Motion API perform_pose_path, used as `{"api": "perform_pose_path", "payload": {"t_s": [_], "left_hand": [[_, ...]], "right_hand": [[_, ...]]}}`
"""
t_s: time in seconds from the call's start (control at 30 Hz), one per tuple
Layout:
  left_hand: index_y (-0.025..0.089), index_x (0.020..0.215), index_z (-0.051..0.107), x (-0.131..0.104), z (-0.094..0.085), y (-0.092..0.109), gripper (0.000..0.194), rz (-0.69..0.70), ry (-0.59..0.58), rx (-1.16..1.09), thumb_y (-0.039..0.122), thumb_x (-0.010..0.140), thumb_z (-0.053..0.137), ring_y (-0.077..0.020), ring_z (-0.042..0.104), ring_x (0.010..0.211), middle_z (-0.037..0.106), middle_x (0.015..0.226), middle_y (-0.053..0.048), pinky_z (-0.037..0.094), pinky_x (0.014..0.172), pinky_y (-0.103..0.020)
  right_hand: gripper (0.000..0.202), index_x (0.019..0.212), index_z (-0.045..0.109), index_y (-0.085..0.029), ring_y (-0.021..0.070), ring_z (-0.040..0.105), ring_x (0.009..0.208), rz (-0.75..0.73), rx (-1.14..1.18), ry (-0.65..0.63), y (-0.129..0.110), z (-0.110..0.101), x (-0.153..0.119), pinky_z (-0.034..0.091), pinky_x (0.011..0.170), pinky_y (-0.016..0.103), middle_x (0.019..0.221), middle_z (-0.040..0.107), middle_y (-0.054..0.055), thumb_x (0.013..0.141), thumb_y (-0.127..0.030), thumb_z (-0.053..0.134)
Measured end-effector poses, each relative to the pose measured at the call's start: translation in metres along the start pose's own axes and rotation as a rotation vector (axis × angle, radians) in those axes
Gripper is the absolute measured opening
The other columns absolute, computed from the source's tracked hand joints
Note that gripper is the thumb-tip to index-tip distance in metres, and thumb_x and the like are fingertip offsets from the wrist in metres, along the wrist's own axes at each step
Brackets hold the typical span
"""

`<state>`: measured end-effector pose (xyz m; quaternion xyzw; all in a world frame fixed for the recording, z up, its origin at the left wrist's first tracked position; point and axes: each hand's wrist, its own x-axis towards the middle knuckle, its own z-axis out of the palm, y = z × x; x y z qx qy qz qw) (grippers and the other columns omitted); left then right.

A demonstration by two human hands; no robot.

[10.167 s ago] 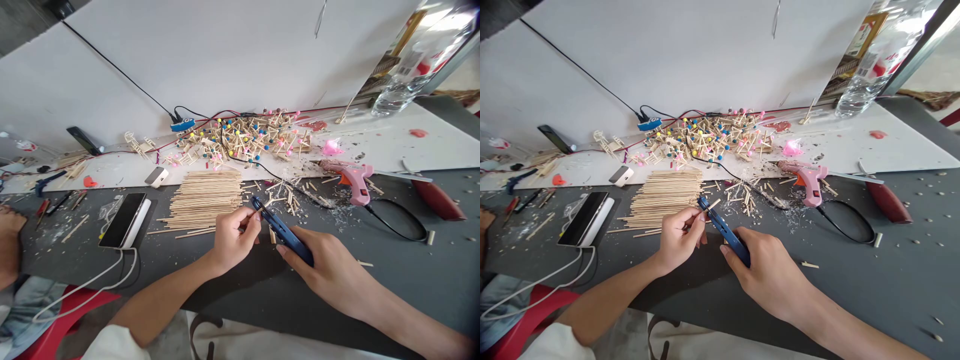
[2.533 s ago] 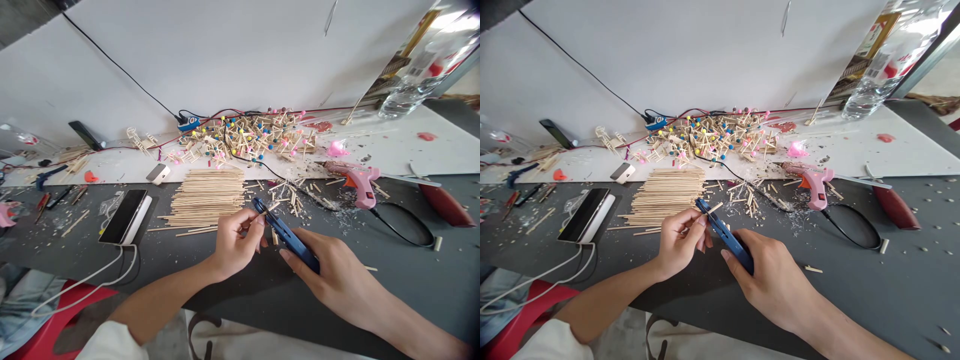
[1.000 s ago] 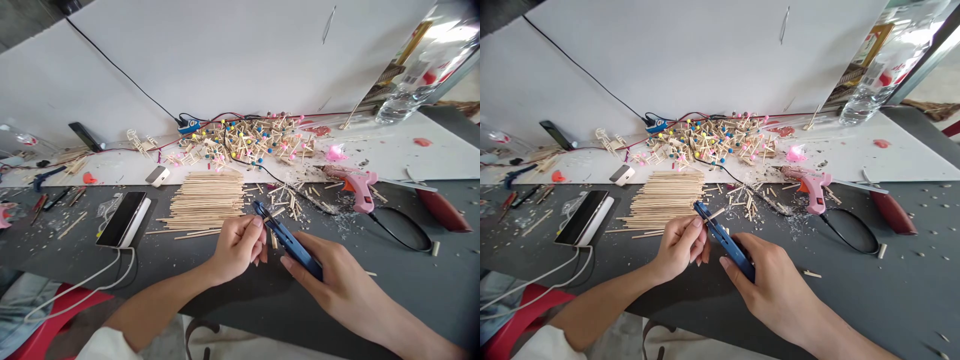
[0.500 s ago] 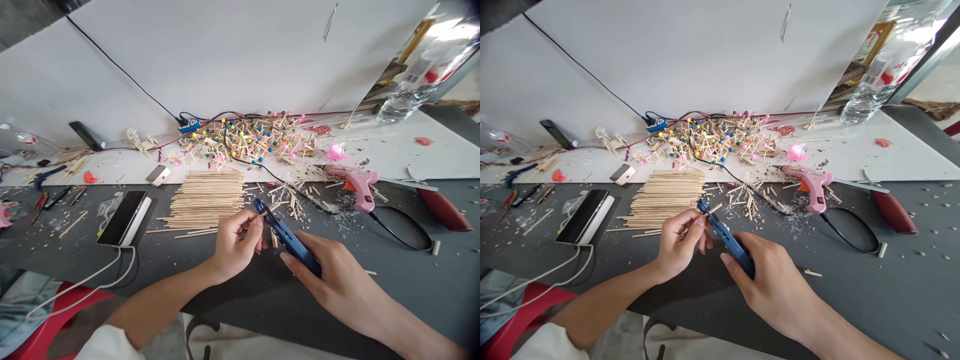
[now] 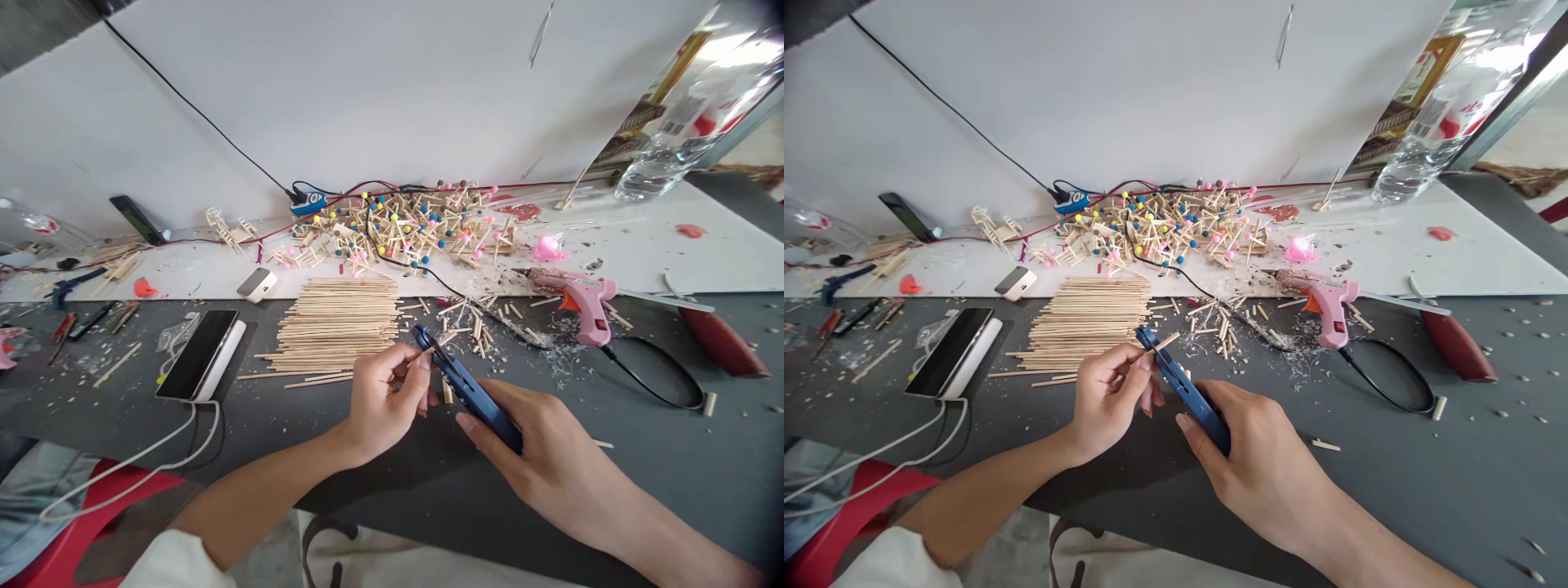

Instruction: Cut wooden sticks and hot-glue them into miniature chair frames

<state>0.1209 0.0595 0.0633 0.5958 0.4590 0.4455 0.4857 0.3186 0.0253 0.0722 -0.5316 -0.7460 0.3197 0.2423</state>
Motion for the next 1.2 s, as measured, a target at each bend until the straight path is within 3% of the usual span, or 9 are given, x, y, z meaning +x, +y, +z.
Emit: {"api": "perform_pose_path", "payload": {"t_s": [1.2], "left_hand": [[0.017, 0.071, 0.056, -0.0007, 0.0000, -0.0024, 0.038, 0.010, -0.005, 0.002, 0.043, 0.099, 0.058, -0.0135, 0.062, 0.048, 0.058, 0.051, 0.000, 0.046, 0.048, -0.022]], "right_hand": [[0.025, 0.079, 0.060, -0.022, 0.0122, 0.044, 0.052, 0.014, 0.000, -0.001, -0.0004, 0.0033, 0.0023, 0.035, 0.048, 0.024, 0.060, 0.054, -0.003, 0.098, -0.038, 0.056]]}}
